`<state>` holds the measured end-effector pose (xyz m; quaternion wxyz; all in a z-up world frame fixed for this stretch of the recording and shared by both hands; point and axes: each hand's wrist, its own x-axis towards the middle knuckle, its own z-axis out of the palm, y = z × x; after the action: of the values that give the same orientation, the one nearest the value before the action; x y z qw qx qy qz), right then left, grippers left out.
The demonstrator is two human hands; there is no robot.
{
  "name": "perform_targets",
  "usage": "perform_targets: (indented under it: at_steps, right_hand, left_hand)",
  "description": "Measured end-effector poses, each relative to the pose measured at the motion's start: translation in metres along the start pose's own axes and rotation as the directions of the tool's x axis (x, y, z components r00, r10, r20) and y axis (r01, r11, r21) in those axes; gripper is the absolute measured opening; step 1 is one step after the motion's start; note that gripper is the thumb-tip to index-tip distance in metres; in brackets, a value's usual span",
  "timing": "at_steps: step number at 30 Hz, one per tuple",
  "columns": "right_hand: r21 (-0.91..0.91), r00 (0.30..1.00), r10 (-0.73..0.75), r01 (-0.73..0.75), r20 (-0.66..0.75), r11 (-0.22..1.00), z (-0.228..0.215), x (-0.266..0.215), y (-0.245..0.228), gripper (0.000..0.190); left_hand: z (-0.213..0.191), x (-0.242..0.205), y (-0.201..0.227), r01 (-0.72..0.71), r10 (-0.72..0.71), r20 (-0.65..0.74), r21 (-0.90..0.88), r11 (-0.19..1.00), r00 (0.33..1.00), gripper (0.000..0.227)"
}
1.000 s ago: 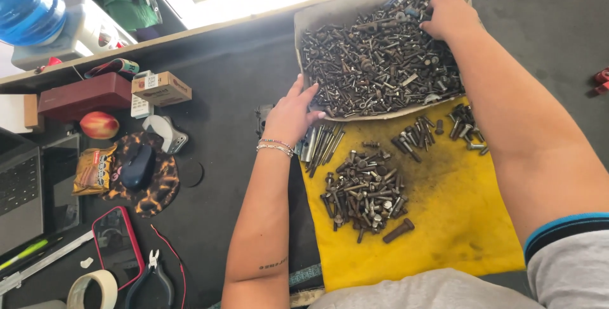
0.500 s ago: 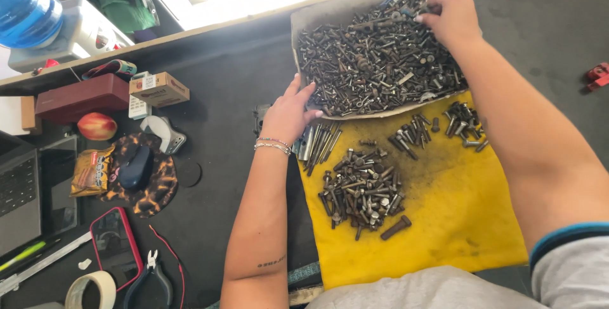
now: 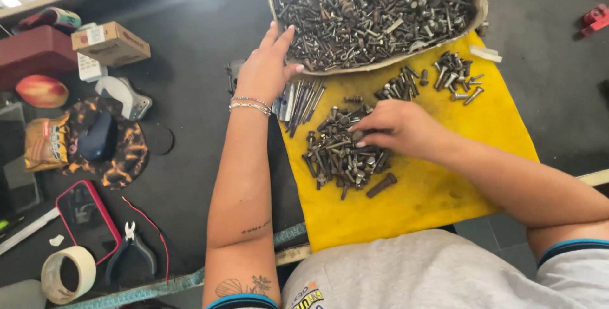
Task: The person sorts small metal fasteners from a large bag onto a yellow mat, picking them up by hand and placing them into separate piles. The person occasionally picks up individual fasteners to look at them before placing them down.
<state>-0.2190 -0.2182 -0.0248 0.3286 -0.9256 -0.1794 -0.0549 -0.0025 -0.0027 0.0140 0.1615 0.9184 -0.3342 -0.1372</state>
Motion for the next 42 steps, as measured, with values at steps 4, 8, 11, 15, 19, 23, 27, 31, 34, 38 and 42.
perform_targets:
  at_steps: [4,8,11,15,19,23,27,31,34,38,42]
  right_hand:
    - [-0.031,0.999,-0.036,0.036,-0.001,0.999,0.011,0.002,0.005,0.031]
    - [0.089,1.000,0.018,-0.016,-0.013,0.996,0.006,0.004,0.003,0.028]
    - [0.170,0.980,0.198,-0.190,-0.032,0.967,-0.002,0.007,0.001,0.024]
    - [0.261,0.892,0.437,-0.398,-0.116,0.880,-0.003,0.008,0.017,0.022]
    - [0.306,0.920,0.377,-0.330,-0.108,0.893,-0.001,0.008,0.022,0.023]
    - [0.263,0.983,0.176,-0.154,-0.061,0.952,0.004,0.008,0.019,0.022]
    - [0.197,0.994,0.102,-0.105,0.025,0.975,0.010,0.009,0.016,0.032]
    - [0.174,0.979,0.171,-0.188,0.108,0.967,-0.001,0.011,0.014,0.039]
    - [0.114,0.948,0.291,-0.305,0.124,0.945,-0.009,0.012,0.018,0.035]
    - [0.135,0.978,0.194,-0.203,0.078,0.970,-0.009,0.008,0.033,0.027]
    - [0.069,0.987,0.111,-0.119,0.116,0.990,-0.009,0.007,0.035,0.030]
  left_hand:
    - [0.001,0.000,0.000,0.020,-0.020,-0.007,-0.025,0.999,1.000,0.070]
    - [-0.004,-0.003,0.004,0.039,-0.039,0.018,-0.038,0.999,0.999,0.074]
    - [-0.004,-0.004,0.004,0.040,-0.040,0.021,-0.039,0.998,0.999,0.076]
    - [-0.001,-0.002,0.002,0.033,-0.033,0.007,-0.043,0.999,0.999,0.076]
    - [-0.003,-0.003,0.003,0.041,-0.040,0.022,-0.048,0.998,0.999,0.076]
    - [0.000,-0.001,0.001,0.025,-0.025,0.002,-0.040,0.999,1.000,0.075]
    - [0.001,0.000,-0.001,0.027,-0.027,0.002,-0.032,0.999,1.000,0.075]
    - [0.001,0.000,-0.001,0.027,-0.027,-0.001,-0.035,0.999,1.000,0.074]
    - [-0.001,-0.001,0.001,0.029,-0.029,0.011,-0.033,0.999,1.000,0.074]
    - [-0.004,-0.002,0.003,0.041,-0.040,0.020,-0.040,0.998,0.999,0.074]
    - [-0.002,-0.002,0.002,0.034,-0.034,0.011,-0.033,0.999,0.999,0.073]
